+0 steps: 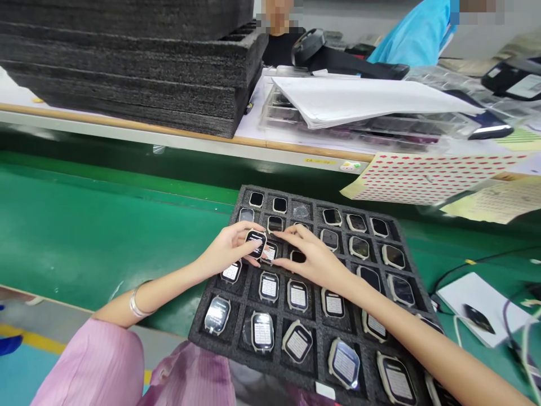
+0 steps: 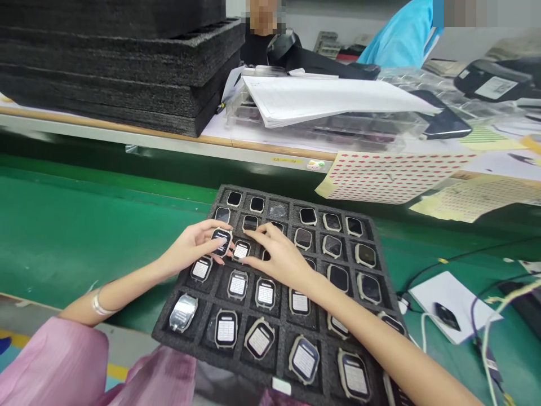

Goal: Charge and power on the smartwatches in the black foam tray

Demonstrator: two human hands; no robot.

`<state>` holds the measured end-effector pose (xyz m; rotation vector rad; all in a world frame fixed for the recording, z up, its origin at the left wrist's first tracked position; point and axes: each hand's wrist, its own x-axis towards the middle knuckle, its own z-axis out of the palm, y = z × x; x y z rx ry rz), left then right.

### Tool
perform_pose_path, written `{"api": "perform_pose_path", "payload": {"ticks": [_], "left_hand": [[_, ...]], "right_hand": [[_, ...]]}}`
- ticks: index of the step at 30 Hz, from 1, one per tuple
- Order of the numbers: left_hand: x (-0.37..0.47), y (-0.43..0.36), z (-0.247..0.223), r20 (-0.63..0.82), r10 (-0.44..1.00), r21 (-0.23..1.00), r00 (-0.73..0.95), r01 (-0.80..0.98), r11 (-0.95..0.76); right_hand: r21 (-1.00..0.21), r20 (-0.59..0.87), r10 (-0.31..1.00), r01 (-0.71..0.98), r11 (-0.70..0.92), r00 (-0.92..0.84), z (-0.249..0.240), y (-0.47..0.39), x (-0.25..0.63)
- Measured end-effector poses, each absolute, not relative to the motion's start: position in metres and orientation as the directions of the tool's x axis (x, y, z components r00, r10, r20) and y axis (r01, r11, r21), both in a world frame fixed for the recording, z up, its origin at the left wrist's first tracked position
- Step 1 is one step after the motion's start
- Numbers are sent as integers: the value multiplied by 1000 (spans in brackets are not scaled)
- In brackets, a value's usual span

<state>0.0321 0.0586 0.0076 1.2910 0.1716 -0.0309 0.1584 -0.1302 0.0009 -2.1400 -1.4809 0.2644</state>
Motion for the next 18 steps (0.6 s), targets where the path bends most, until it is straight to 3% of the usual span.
{"api": "perform_pose_path", "payload": {"ticks": [3, 7, 13, 18], "left_hand": [[32, 59, 7, -148, 85, 951, 985, 118, 286], [31, 60, 6, -136, 93, 952, 986, 104, 287], [30, 62, 2, -145, 95, 959, 985, 117, 256], [29, 65, -10, -105, 100, 990, 989, 95, 100]], "right_hand": [[-552, 119, 879, 766, -328, 462, 9, -151, 170], [-494, 117, 832, 758, -425, 543, 12, -184, 186], [-410, 46, 868, 802, -434, 494, -2, -219, 192], [-326, 107, 847, 823, -465, 521, -6, -225, 184]]}}
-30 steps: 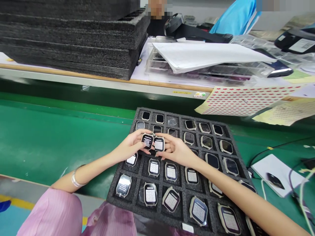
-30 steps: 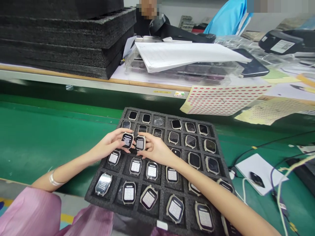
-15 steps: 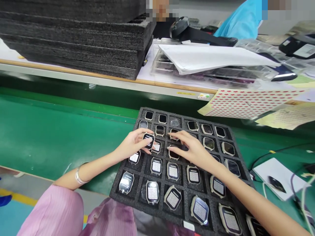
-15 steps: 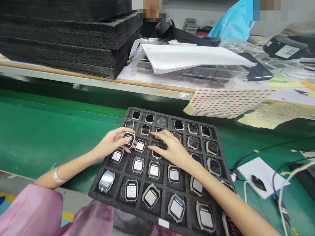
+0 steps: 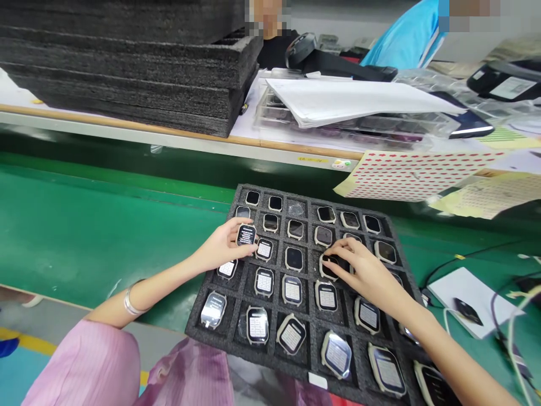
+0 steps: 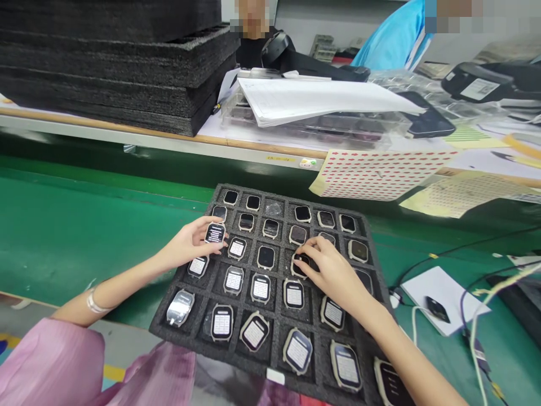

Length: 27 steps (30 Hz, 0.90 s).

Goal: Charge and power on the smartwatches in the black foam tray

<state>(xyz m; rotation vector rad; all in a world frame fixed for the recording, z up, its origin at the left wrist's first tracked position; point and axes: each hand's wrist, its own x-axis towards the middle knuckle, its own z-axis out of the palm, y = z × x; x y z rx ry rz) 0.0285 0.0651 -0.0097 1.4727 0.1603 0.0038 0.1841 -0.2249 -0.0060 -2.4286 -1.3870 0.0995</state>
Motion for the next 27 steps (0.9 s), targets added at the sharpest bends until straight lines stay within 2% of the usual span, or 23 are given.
{"api": "perform_pose_path", "payload": {"ticks": [3, 6, 9, 11, 13, 16, 19, 21, 24, 27], "left_hand": [[26, 72, -17, 3, 128, 963, 992, 32, -266], [24, 81, -19, 145, 79, 733, 986, -54, -679], [23, 88, -13, 151, -20, 508, 988, -95, -856], [25, 86, -6, 154, -45, 430, 987, -108, -896], [31, 76, 1, 176, -82, 402, 981, -148, -904], [47, 45, 6, 181, -209, 339, 961, -260, -904], [67, 7, 0, 120, -322, 253, 939, -342, -905], [78, -14, -9, 91, -303, 288, 949, -317, -904], [91, -32, -20, 73, -230, 420, 971, -239, -876], [99, -32, -24, 56, -232, 481, 971, -230, -846]], "right_hand": [[-268, 79, 870, 851, -451, 486, -7, -225, 179], [-195, 94, 868, 864, -464, 488, -9, -225, 173], [-241, 107, 845, 838, -490, 524, -11, -226, 166], [-322, 84, 825, 798, -509, 560, -13, -227, 165], [-415, 72, 787, 736, -535, 613, -13, -229, 167], [-550, 55, 754, 650, -524, 654, -10, -230, 176], [-672, 7, 779, 580, -461, 627, -2, -227, 184], [-792, -2, 774, 471, -387, 633, 5, -221, 187], [-960, -57, 751, 170, -222, 658, 16, -211, 188], [-992, -123, 716, -69, -104, 687, 22, -204, 189]]}}
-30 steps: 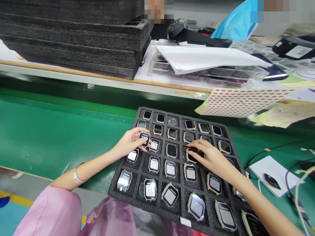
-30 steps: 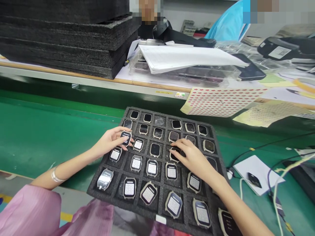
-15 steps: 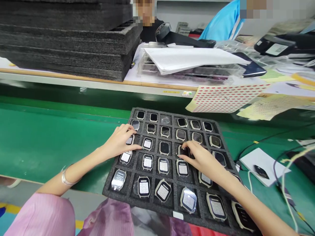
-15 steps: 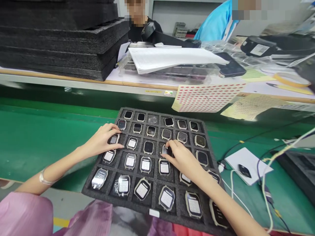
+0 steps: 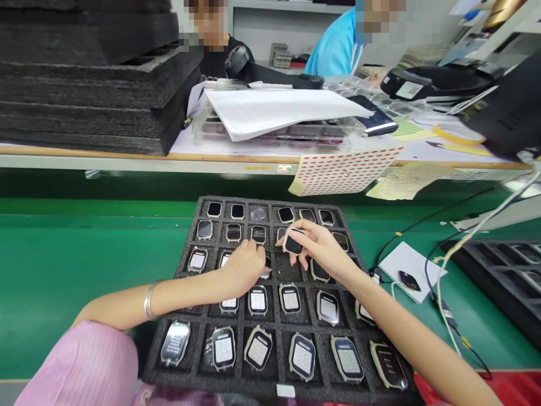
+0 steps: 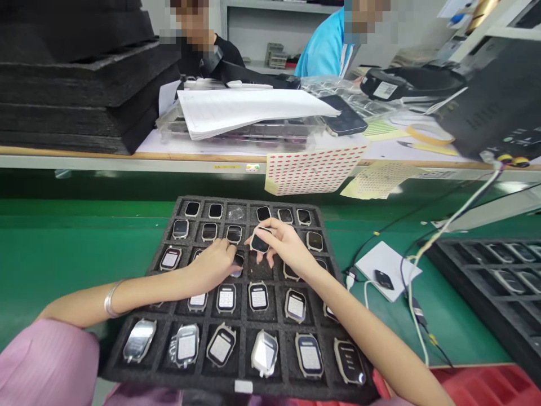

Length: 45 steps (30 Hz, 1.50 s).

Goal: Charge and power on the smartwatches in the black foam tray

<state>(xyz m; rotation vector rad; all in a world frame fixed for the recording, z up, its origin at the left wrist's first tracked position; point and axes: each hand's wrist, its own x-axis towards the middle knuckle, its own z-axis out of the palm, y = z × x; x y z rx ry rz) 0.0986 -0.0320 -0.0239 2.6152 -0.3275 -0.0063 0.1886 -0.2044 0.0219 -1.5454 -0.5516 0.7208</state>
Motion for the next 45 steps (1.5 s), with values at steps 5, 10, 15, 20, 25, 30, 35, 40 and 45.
{"api": "perform_pose_path", "payload": {"ticks": [5, 10, 15, 20, 25, 30, 35, 40, 45], "left_hand": [[107, -19, -17, -10, -190, 846, 982, -94, -525], [108, -12, -3, -149, -85, 956, 985, 165, 241], [106, -17, 12, -232, -56, 906, 971, 237, 352], [107, -28, 16, -163, -29, 980, 986, 165, 108], [102, -29, 7, -56, -33, 971, 998, 47, -233], [94, -31, 2, 114, -14, 901, 993, -110, -420], [92, -30, 2, 65, -16, 896, 998, -66, -439], [90, -28, -2, 107, -24, 909, 994, -108, -403], [91, -27, -5, 95, -53, 906, 994, -108, -409]], "right_hand": [[-964, -161, 730, -265, 29, 664, 21, -210, 188], [-953, -129, 796, -294, 65, 592, 18, -219, 183], [-964, -104, 793, -256, 67, 600, 15, -224, 180], [-936, -135, 831, -345, 71, 539, 14, -227, 180], [-914, -126, 859, -394, 93, 496, 11, -228, 186], [-894, -144, 866, -438, 93, 478, 5, -227, 189], [-895, -154, 869, -439, 79, 471, 3, -225, 189], [-916, -158, 842, -395, 70, 516, 2, -223, 189], [-923, -150, 832, -377, 75, 534, 2, -222, 185]]}}
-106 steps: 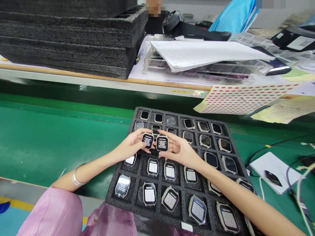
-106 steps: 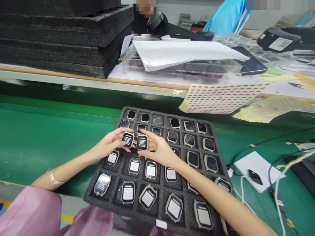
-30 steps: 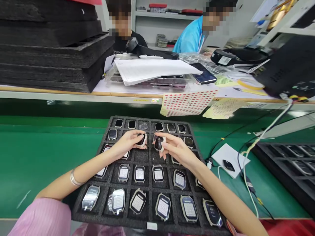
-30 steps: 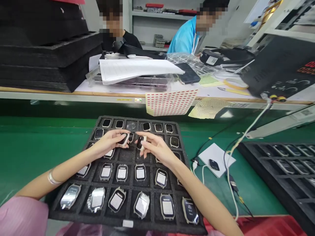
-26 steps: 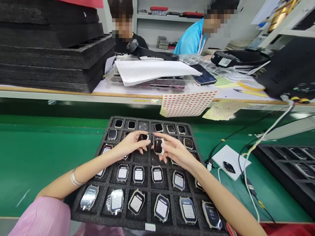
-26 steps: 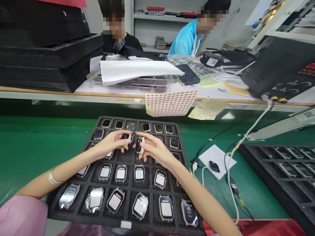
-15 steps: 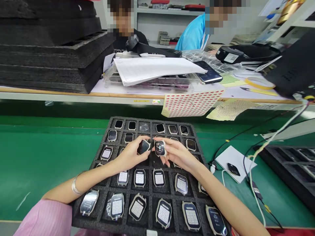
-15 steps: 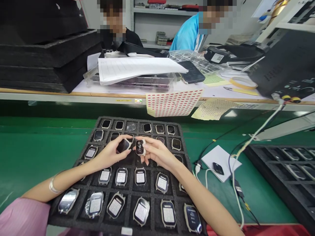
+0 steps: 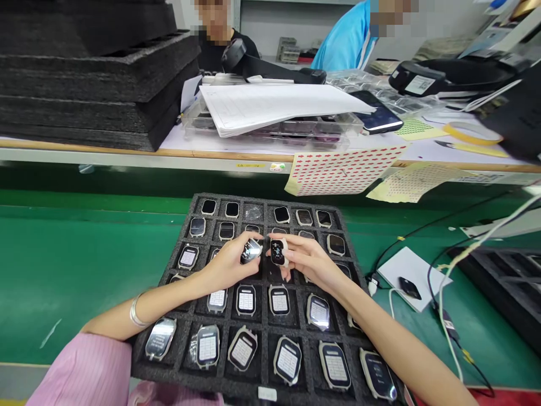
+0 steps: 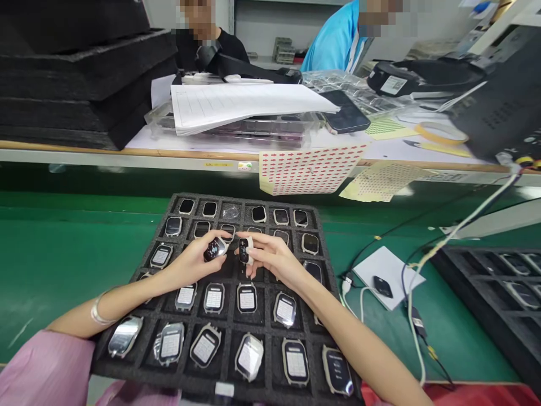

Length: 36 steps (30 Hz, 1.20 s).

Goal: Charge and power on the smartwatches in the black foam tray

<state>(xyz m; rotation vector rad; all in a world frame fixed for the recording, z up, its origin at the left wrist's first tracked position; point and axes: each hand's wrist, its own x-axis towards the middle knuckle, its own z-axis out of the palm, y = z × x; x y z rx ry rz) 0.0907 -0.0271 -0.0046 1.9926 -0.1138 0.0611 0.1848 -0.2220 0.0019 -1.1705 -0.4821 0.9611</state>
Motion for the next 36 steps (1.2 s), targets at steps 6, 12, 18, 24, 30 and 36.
{"api": "perform_pose_path", "payload": {"ticks": [6, 12, 18, 24, 30, 36], "left_hand": [[91, -28, -6, 109, -58, 915, 992, -123, -385], [90, -27, -5, 134, -50, 912, 990, -143, -384], [90, -28, -5, 105, -60, 904, 993, -121, -411], [86, -29, -7, 98, -60, 883, 993, -114, -455], [82, -27, -17, 9, -29, 888, 1000, -21, -459], [84, -13, -36, -80, 15, 866, 997, 77, -494]], "right_hand": [[-928, -158, 838, -369, 55, 523, 3, -221, 179], [-938, -161, 815, -342, 49, 556, 5, -220, 175], [-944, -155, 829, -328, 37, 537, 3, -221, 176], [-922, -169, 848, -384, 44, 503, -2, -224, 174], [-897, -164, 884, -440, 50, 437, -6, -229, 173], [-902, -94, 910, -421, 94, 403, -10, -235, 172]]}}
